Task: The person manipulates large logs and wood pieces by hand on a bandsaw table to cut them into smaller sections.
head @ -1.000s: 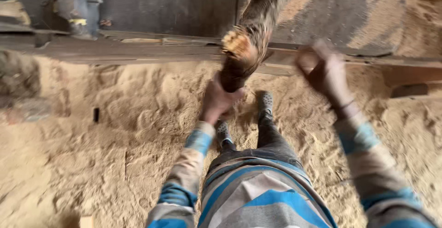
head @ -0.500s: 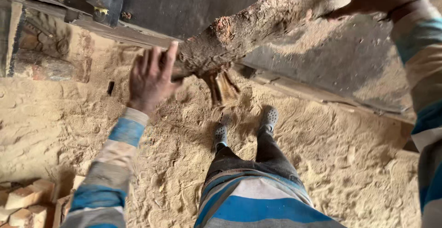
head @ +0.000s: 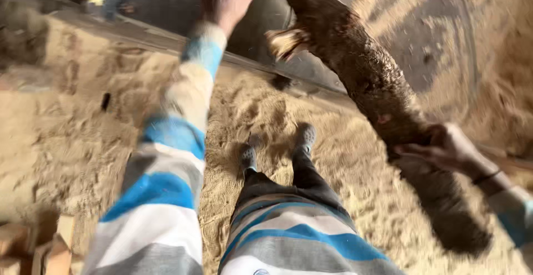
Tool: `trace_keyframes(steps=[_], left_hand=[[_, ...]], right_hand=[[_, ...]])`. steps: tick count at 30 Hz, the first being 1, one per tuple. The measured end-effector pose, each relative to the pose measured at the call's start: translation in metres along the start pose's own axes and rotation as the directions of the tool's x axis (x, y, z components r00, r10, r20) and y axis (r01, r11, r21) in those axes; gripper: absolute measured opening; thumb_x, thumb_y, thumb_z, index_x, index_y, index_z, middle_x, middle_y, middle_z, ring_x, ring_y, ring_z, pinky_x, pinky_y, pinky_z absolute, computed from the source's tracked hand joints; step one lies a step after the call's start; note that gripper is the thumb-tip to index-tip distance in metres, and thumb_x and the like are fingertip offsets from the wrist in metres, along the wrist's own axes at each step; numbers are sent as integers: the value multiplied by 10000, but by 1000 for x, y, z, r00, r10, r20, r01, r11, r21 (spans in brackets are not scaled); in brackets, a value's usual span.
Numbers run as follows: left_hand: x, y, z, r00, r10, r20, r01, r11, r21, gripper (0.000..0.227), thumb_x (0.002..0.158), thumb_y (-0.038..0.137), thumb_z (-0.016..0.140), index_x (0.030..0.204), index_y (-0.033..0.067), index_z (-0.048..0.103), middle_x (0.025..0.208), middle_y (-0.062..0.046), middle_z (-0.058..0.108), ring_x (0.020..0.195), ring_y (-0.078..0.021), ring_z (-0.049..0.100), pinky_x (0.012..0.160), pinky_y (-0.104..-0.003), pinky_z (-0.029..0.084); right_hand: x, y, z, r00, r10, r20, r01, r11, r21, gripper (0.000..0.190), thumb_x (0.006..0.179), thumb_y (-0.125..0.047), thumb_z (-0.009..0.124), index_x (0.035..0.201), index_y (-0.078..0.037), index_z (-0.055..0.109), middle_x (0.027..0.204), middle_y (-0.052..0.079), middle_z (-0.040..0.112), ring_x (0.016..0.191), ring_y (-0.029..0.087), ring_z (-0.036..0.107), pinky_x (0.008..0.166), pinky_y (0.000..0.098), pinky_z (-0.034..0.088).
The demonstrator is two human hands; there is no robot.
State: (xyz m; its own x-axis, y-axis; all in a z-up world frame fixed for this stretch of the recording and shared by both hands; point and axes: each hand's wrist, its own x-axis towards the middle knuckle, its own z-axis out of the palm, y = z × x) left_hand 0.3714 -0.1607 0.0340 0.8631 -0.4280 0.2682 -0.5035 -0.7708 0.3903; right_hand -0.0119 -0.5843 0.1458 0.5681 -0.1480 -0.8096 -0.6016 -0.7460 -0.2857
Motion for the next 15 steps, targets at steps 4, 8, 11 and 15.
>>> trace_keyframes(steps=[4, 8, 11, 15], left_hand=[[-122, 110, 69, 969, -160, -191, 34, 844, -535, 1433, 617, 451, 901, 1554, 49, -107, 1570, -323, -99, 1475, -432, -50, 1172, -606, -5], [-268, 210, 61, 775, 158, 612, 570, 244, -785, 1333, 831, 722, 793, 1690, 24, 51, 1520, -362, 296, 1407, -454, 368, 1323, -529, 270], [-349, 238, 25, 435, 329, 838, 769, 348, -536, 1285, 768, 721, 692, 1730, 143, 67, 1686, -265, 188, 1482, -425, 307, 1141, -504, 303], [-378, 193, 7, 624, 119, 773, 745, 209, -634, 1290, 720, 623, 854, 1646, 35, 175, 1600, -267, 404, 1445, -372, 451, 1180, -451, 399]], right_hand=[[-8, 44, 94, 974, -123, -191, 169, 956, 241, 408, 836, -408, 813, 893, -6, 854, 798, 144, 804, 611, 192, 758, 584, 391, 622], [13, -7, 134, 914, 58, -402, -28, 996, 81, 590, 897, -537, 781, 801, 45, 803, 634, 175, 734, 508, 238, 682, 535, 405, 573], [41, -63, 132, 861, -31, -508, 148, 970, 192, 507, 901, -525, 742, 844, -21, 752, 677, 90, 706, 480, 168, 615, 451, 364, 538], [70, -154, 145, 735, -46, -677, 202, 967, 153, 439, 886, -464, 790, 775, -40, 760, 648, 69, 706, 454, 122, 610, 487, 339, 552]])
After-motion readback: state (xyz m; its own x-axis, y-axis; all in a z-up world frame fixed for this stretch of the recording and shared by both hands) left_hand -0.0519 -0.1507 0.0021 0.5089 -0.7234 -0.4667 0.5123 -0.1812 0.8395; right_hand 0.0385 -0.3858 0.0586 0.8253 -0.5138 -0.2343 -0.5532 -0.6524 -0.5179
